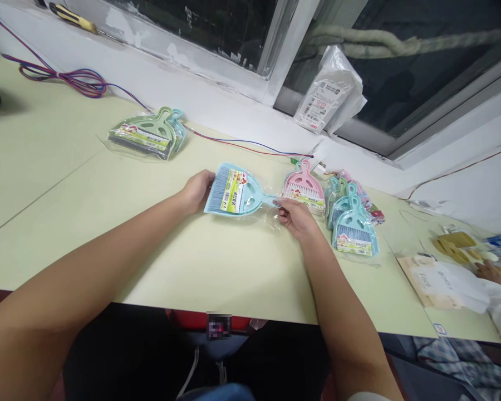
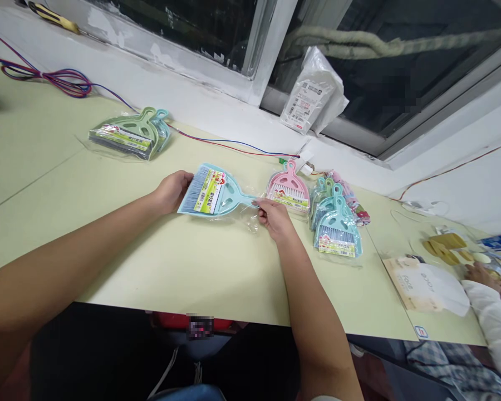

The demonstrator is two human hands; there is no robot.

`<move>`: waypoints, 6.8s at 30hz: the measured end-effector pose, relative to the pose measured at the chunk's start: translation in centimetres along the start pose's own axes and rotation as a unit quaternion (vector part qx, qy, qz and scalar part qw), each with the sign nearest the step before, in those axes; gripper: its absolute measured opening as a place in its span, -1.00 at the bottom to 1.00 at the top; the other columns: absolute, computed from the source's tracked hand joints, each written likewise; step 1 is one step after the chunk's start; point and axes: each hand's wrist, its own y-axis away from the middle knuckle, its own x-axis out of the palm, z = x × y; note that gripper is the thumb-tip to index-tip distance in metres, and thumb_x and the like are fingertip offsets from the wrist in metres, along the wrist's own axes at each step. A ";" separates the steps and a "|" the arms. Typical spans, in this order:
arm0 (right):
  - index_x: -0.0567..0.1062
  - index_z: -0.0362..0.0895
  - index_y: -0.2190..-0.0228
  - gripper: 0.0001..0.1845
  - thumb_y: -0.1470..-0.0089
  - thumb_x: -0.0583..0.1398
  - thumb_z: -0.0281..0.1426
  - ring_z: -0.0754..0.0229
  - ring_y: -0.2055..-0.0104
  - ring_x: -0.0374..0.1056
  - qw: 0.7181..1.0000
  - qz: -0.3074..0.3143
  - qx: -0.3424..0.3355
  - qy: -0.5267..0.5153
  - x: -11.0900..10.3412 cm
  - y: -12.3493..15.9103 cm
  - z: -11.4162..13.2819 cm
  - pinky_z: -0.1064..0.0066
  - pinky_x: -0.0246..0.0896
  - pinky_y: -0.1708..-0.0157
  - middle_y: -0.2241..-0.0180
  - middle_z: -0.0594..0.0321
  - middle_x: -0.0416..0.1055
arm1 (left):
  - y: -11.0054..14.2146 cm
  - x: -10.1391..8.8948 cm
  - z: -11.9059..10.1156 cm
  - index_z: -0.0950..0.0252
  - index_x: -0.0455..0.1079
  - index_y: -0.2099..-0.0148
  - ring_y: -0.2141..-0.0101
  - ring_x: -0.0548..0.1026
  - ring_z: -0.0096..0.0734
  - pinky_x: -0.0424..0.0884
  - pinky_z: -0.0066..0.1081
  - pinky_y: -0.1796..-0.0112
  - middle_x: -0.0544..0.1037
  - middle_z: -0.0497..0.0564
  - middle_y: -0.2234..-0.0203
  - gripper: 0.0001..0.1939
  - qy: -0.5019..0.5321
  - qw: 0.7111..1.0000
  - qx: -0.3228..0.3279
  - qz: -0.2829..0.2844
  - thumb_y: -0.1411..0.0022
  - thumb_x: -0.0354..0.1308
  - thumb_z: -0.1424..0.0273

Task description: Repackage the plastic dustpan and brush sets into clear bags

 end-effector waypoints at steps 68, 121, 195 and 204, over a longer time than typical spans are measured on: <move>0.65 -0.14 0.35 -0.96 -0.12 0.40 -0.48 0.31 0.46 0.42 0.996 -0.074 -0.003 -0.042 -1.6 0.7 2.3 0.44 0.57 0.40 0.33 0.22 0.65 | 0.6 -5.0 -6.2 0.06 0.64 -0.24 0.31 0.62 -0.51 0.59 -0.50 0.31 0.26 0.06 -0.50 -0.30 -0.233 0.940 0.068 0.238 -0.04 0.41 0.62; 0.61 -0.16 0.33 -0.89 -0.18 0.44 -0.46 0.26 0.47 0.55 0.999 -0.003 0.028 0.042 -2.0 -0.2 1.0 0.44 0.62 0.46 0.35 0.23 0.61 | -0.4 -5.6 -6.2 0.24 0.67 0.14 0.42 0.55 -0.32 0.50 -0.36 0.33 0.64 0.06 0.38 -0.67 -0.475 0.852 0.101 0.195 0.02 0.50 0.34; 0.53 -0.22 0.31 -0.77 -0.41 0.14 -0.47 0.15 0.46 0.58 0.991 -0.009 0.116 0.074 1.2 0.9 0.6 0.33 0.60 0.39 0.45 0.10 0.62 | 3.9 -2.6 -7.9 0.20 0.58 0.16 0.28 0.55 -0.20 0.27 -0.37 0.35 0.67 0.08 0.20 -0.54 -0.780 0.585 0.005 0.222 -0.07 0.34 -0.05; 0.50 -0.17 0.37 -0.78 -0.36 0.16 -0.45 0.17 0.52 0.54 0.993 -0.008 0.092 0.070 1.1 0.3 0.3 0.38 0.53 0.46 0.49 0.14 0.58 | 6.3 0.8 -6.0 0.27 0.47 0.31 0.47 0.40 -0.34 0.11 -0.34 0.41 0.55 0.03 0.47 -0.55 -0.720 0.598 0.316 0.154 -0.41 0.10 0.00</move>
